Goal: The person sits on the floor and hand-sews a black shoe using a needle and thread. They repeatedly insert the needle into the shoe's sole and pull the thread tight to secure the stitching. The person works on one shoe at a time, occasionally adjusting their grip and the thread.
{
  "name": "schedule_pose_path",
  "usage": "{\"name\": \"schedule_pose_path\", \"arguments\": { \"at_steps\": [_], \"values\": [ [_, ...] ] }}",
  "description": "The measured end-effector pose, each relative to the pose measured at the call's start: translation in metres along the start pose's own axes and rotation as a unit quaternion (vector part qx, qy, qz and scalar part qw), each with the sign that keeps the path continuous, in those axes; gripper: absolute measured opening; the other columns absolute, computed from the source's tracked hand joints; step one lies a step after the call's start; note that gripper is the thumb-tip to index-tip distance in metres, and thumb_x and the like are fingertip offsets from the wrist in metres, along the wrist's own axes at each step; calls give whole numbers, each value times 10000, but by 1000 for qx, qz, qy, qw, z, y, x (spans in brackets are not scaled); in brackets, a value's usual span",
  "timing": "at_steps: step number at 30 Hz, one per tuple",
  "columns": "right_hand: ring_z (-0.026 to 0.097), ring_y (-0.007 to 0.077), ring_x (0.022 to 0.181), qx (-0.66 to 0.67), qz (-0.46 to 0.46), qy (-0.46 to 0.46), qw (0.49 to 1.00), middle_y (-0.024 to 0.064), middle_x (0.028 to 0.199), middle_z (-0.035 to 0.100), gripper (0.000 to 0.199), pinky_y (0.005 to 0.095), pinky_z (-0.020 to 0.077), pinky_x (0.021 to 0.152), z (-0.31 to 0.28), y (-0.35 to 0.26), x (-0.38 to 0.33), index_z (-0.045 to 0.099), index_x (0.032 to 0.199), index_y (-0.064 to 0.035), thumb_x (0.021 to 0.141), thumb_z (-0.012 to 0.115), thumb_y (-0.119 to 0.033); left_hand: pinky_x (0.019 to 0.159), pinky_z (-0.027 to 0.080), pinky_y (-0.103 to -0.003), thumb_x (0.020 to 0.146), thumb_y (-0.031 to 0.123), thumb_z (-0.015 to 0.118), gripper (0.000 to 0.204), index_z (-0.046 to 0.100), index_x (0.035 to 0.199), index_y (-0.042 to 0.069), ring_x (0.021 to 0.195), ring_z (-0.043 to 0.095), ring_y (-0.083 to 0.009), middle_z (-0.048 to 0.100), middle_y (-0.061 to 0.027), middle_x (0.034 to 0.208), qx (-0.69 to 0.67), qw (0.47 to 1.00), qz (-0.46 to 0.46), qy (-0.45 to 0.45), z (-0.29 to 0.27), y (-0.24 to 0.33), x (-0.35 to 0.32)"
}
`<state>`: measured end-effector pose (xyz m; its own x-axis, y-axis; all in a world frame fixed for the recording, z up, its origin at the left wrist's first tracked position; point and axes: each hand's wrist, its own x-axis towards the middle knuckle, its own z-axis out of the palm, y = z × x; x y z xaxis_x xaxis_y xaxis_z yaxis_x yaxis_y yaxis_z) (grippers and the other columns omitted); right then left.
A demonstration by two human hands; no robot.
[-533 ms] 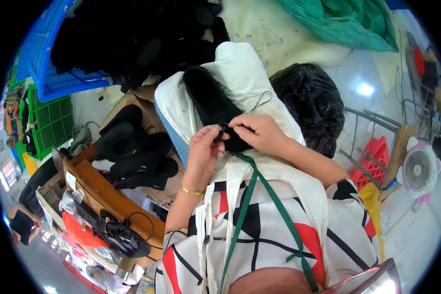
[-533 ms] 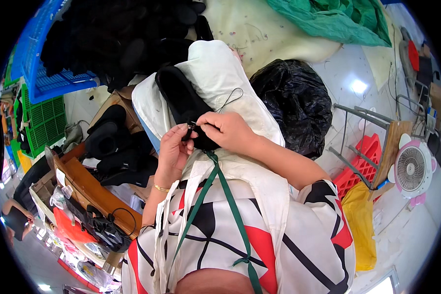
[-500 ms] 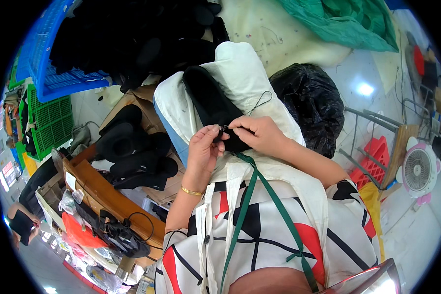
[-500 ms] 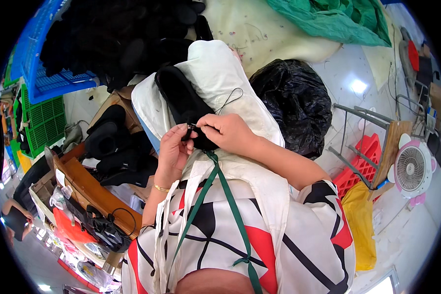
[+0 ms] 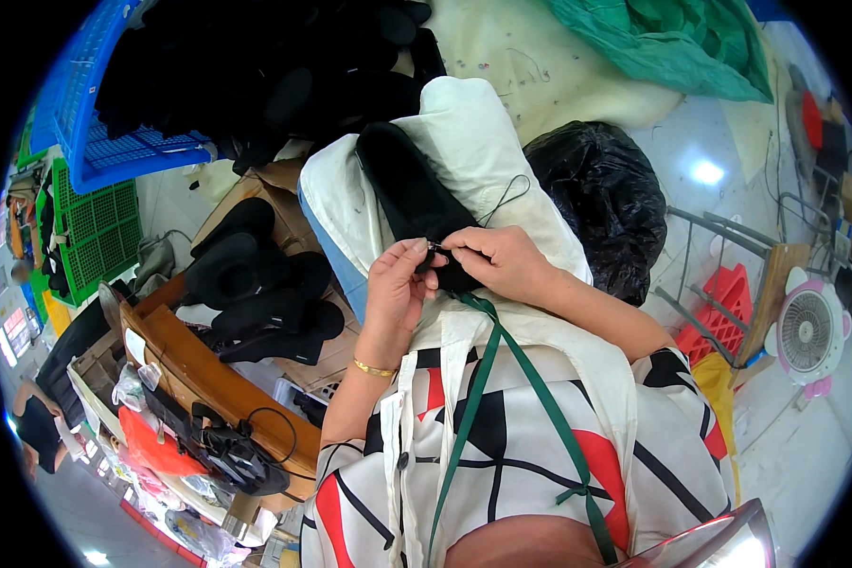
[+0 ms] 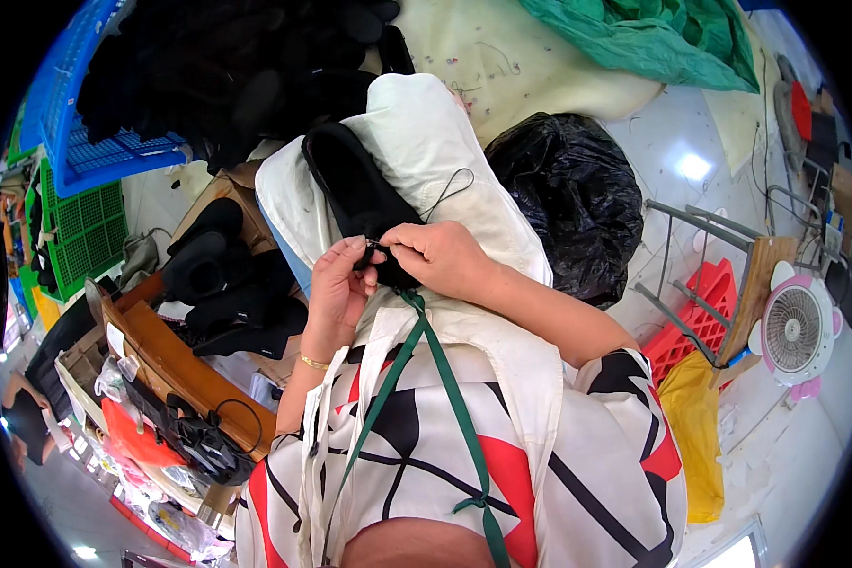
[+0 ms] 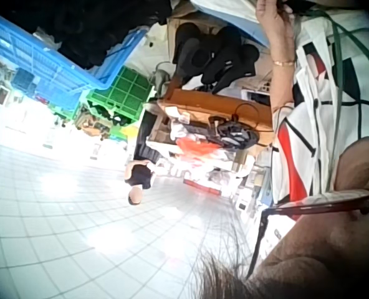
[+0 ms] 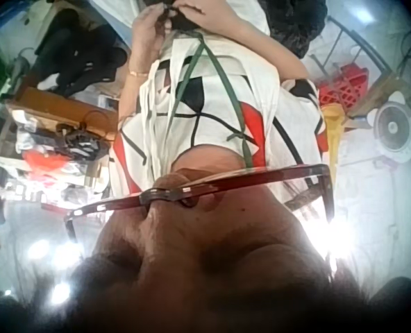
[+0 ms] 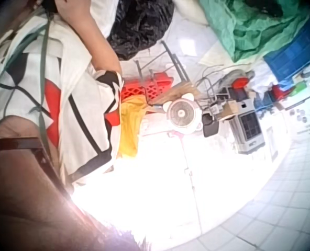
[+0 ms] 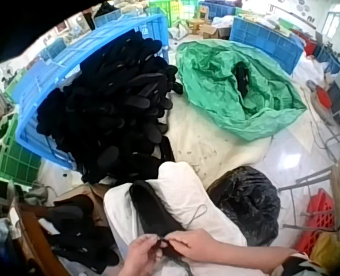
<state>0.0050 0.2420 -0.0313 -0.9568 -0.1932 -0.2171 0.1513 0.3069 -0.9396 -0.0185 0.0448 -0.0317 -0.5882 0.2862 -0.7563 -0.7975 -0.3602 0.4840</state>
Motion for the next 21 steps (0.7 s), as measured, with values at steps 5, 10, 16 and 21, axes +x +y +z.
{"name": "schedule_pose_path", "arguments": {
  "at_steps": [5,10,16,21],
  "values": [
    [695,235,737,-14,2,-11,1000,124,890,722,173,303,533,674,-2,-1,2,695,1047,-39,909,606,-93,504,515,-228,971,180,635,150,645,1014,37,592,633,-127,716,-110,866,6,1000,8,6,2,-1,-2],
    [640,173,629,67,34,-16,997,84,790,695,134,302,507,616,0,2,1,664,1012,-43,924,608,-128,566,533,-233,964,132,642,116,641,1047,50,697,650,-126,707,-71,910,-5,1000,27,3,5,-1,-7],
    [528,51,601,161,200,-109,960,1,701,582,116,234,435,557,-6,0,0,622,990,-32,978,591,-144,634,518,-226,915,74,698,154,653,1058,40,757,646,-101,704,-43,910,35,999,42,6,2,-9,-7],
    [515,44,596,176,215,-87,957,-16,701,575,103,218,424,539,-1,-3,0,607,968,-28,987,589,-127,625,488,-214,892,61,725,137,676,1016,34,742,612,-72,691,-22,897,77,996,45,-4,3,-9,-6]
  ]
}}
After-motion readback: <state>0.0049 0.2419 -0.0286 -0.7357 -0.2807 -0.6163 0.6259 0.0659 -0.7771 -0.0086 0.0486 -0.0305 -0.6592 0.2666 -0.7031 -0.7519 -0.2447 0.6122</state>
